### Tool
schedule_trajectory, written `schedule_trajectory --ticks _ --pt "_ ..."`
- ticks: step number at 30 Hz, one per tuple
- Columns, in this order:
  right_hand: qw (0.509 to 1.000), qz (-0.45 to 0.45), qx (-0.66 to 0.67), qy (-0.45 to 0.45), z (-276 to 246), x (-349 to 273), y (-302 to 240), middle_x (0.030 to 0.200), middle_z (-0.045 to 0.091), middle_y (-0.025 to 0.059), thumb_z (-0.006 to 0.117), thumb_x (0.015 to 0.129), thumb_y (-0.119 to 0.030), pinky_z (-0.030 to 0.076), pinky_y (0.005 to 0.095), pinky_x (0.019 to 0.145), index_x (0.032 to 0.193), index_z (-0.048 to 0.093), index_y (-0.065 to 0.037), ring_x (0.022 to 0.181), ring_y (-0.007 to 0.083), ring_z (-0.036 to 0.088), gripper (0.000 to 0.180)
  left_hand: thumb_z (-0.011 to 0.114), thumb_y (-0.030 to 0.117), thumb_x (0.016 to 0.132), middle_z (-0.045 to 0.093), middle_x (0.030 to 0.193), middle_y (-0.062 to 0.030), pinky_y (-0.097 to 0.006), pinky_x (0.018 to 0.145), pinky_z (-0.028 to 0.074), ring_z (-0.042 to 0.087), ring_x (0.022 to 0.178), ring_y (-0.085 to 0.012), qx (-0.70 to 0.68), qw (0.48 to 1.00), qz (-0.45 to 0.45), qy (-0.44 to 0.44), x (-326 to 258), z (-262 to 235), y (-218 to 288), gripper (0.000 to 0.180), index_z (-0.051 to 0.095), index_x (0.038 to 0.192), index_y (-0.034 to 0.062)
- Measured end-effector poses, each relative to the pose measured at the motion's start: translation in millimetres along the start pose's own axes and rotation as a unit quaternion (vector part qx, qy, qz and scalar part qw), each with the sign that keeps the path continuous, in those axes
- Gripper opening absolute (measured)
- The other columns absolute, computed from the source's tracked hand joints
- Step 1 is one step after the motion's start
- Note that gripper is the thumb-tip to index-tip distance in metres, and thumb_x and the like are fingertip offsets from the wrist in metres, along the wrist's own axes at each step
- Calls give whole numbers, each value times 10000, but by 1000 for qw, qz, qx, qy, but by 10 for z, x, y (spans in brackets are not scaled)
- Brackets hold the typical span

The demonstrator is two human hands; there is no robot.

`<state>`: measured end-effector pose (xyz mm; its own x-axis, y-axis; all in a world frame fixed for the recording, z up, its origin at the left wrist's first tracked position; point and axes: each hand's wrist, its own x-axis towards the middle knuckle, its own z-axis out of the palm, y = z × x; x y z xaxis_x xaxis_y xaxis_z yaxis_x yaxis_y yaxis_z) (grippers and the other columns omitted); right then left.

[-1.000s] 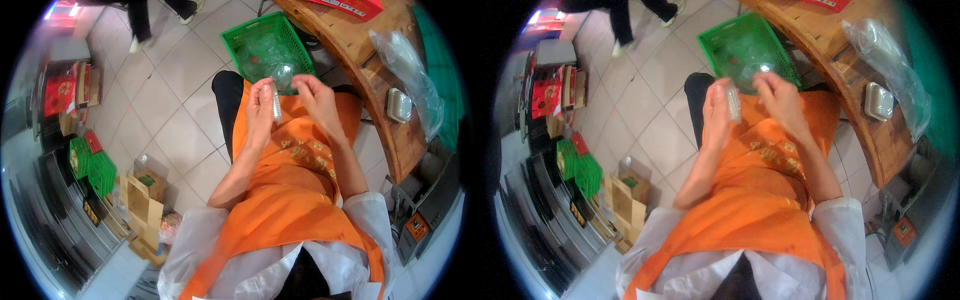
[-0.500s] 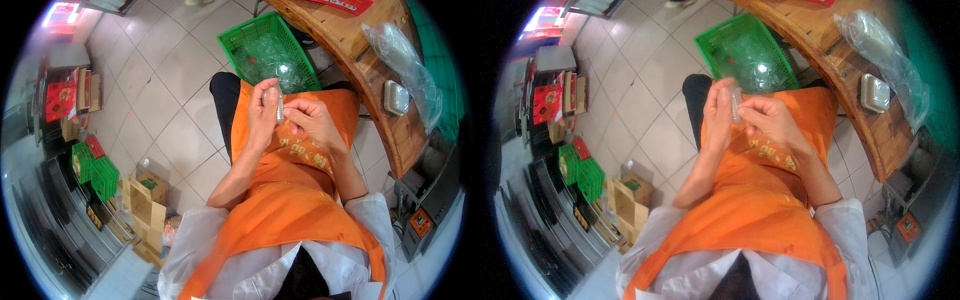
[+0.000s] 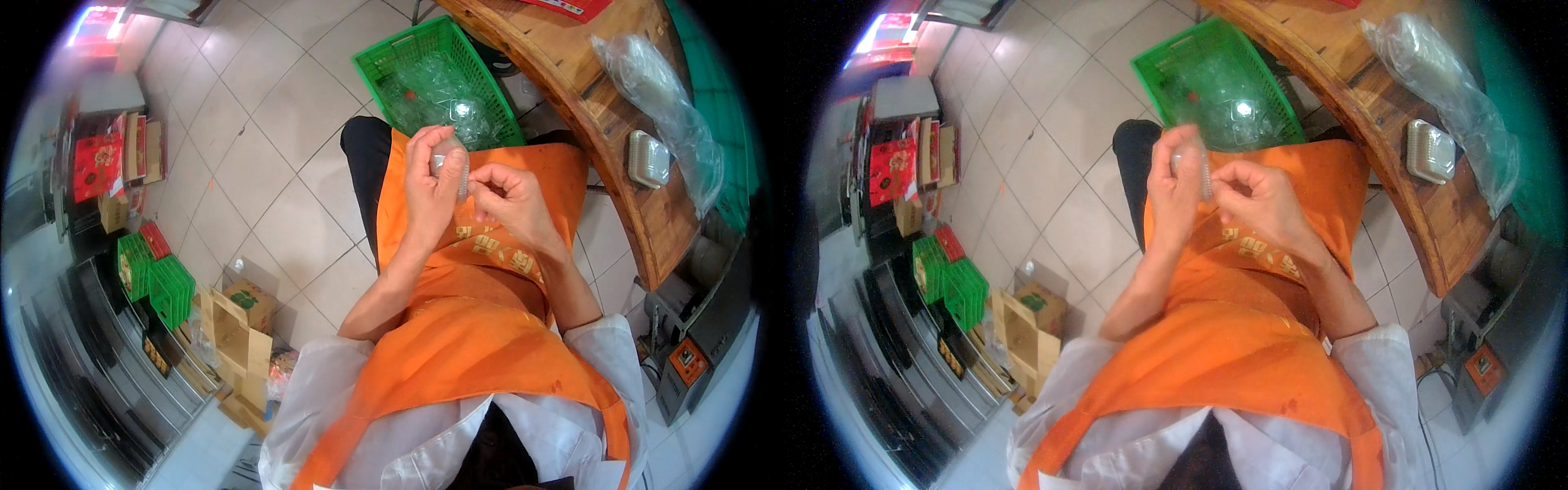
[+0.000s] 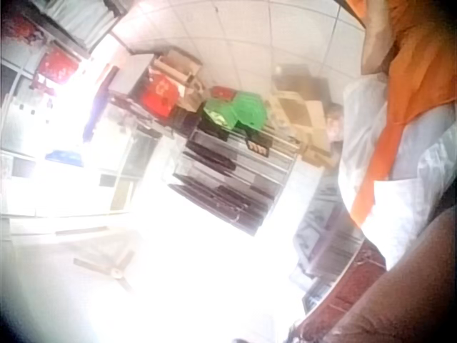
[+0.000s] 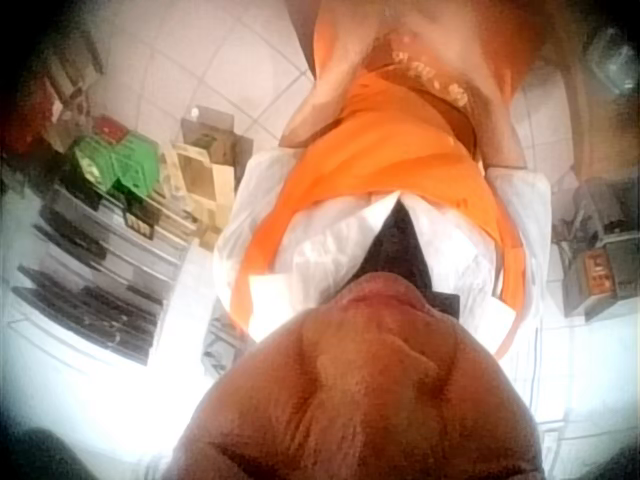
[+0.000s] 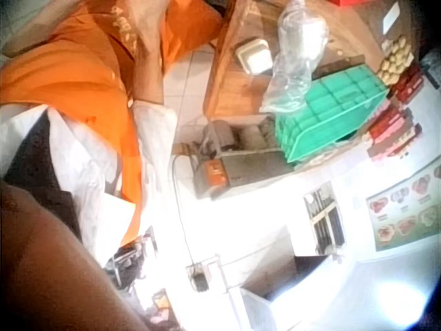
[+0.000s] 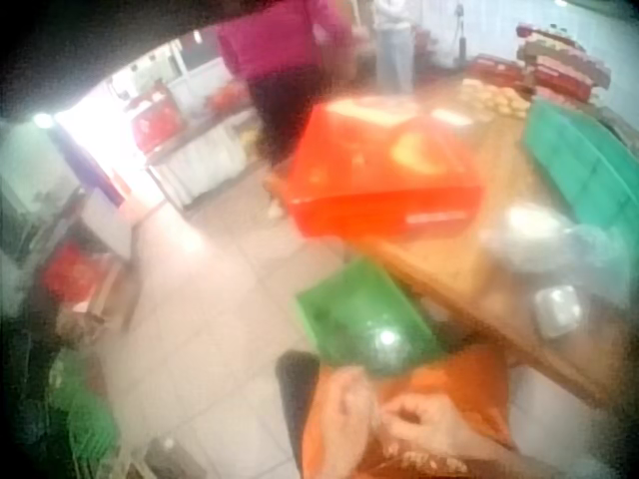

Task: The person sits on the floor and repeatedly assembles small, clear plastic containers by hand. They pick up a base and a lid from a green basket, press them together, and place the finished unit on a wooden table. The process is repetitive and involves handling the plastic parts one at a time.

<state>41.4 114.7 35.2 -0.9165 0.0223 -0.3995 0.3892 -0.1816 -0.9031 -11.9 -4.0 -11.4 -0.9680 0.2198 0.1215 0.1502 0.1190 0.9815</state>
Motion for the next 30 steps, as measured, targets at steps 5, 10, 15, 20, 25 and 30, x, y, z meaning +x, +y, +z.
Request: schedule_trajectory --ticks 5,10,15,20,25,30 --pt "1000 16 1 -4 1 -3 -57 662 546 -1 508 794 -74 400 170 481 821 552 11 522 42 490 99 509 197 826 476 937 -54 -239 721 385 462 841 -131 -124 982 -140 -24 -29 -1 94 241 494 1009 40" --pt "997 56 42 -18 -31 6 -34 654 539 -2 505 789 -76 386 164 464 814 547 3 519 40 489 93 474 268 858 468 792 23 -156 543 349 423 664 -32 -262 944 -195 -41 -30 15 196 274 479 1041 64" --pt "999 31 43 -14 0 34 7 650 524 -8 502 790 -78 365 166 447 806 534 -11 517 38 482 77 475 257 858 478 824 10 -166 541 371 434 682 -37 -297 928 -223 -39 -22 17 208 275 471 1050 61" --pt "999 -10 43 -3 9 105 175 647 515 -20 492 784 -70 372 180 464 792 523 -22 543 38 478 57 487 252 851 484 844 2 -175 566 390 449 704 -50 -306 921 -234 -53 -36 39 219 272 474 1045 62" --pt "988 -97 -109 58 92 68 186 647 535 -15 490 769 -63 394 197 497 820 535 -29 580 41 493 76 408 308 878 531 922 -69 -238 681 439 514 807 -115 -277 937 -207 -52 -56 27 98 324 461 1062 46" --pt "975 -113 -175 72 92 131 232 636 543 28 529 746 -78 402 222 502 830 543 -21 559 60 495 102 518 270 834 492 883 -7 -201 629 405 465 761 -65 -297 926 -233 -19 -51 8 67 287 486 1032 65"
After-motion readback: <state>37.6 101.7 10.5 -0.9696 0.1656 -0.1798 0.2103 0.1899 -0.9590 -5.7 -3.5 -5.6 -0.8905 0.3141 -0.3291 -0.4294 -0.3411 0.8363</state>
